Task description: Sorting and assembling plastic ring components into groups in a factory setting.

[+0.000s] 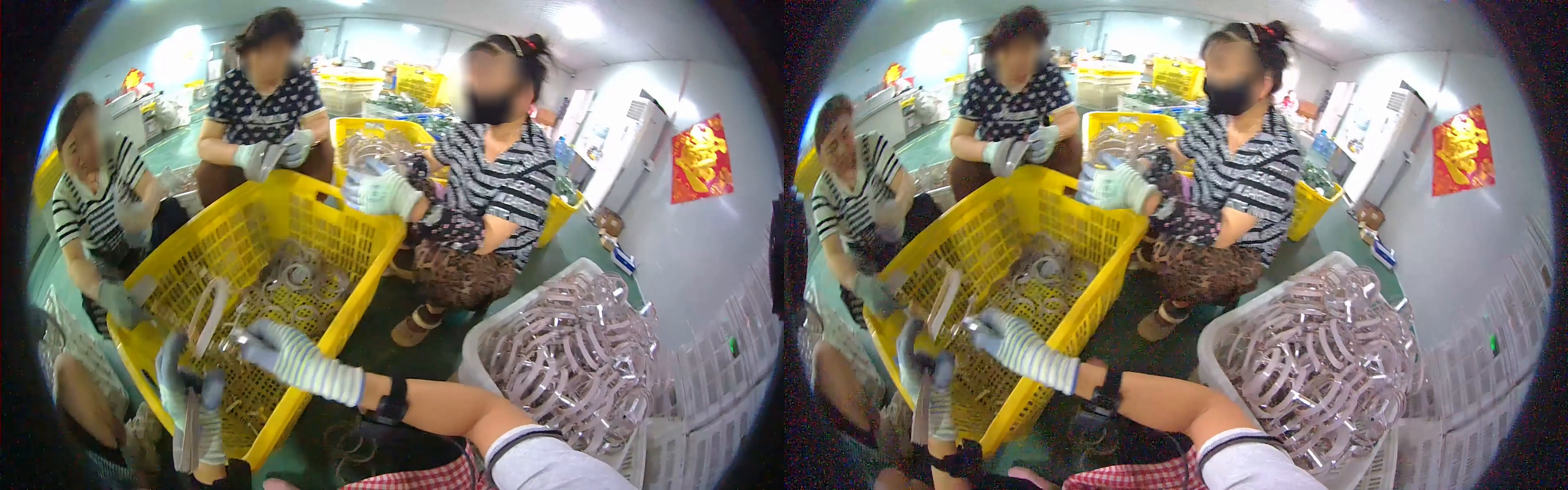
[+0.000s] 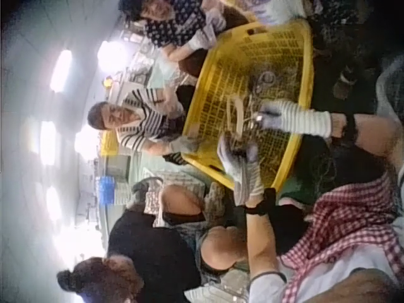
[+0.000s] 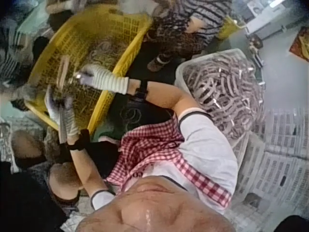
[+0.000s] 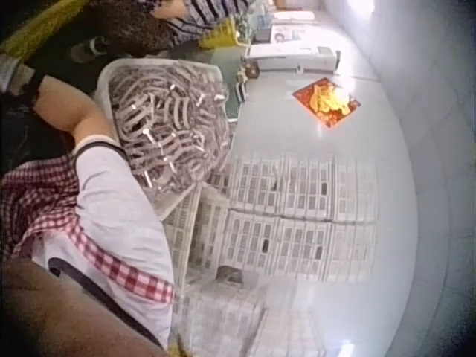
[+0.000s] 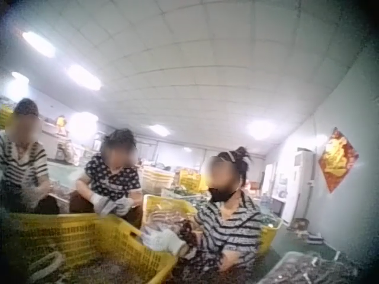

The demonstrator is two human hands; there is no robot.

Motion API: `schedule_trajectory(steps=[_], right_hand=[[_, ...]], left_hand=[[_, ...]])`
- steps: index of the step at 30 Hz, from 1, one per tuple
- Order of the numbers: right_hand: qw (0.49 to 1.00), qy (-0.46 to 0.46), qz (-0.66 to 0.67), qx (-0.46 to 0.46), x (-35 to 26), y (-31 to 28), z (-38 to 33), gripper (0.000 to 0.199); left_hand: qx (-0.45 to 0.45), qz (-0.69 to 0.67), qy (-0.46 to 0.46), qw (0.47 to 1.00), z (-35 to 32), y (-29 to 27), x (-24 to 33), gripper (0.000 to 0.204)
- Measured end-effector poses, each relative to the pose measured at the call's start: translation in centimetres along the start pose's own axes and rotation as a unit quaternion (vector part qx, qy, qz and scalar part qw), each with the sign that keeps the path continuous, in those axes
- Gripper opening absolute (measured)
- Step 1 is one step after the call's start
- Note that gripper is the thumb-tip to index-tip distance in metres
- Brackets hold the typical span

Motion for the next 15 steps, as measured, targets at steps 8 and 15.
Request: schedule_trajectory(steps=[8, 15], right_hand=[[0.977, 0.135, 0.16, -0.046, -0.6, -1.8, -2.2, 0.035], [0.973, 0.163, 0.146, -0.074, -0.3, -0.3, -2.0, 0.036]], left_hand=[[-0.056, -0.152, -0.176, 0.971, 0.3, 3.3, -1.9, 0.075], [-0.104, -0.161, -0.19, 0.963, 0.1, 2.0, -2.8, 0.09]])
Point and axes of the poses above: each hand's wrist, its own z-axis towards the middle knuckle, its own y-axis out of the palm, x = y × z, the point moved 9 cm from there along z, towards the middle knuckle, and after that the axes turned 6 degrees about z, right-handed, at the moved point
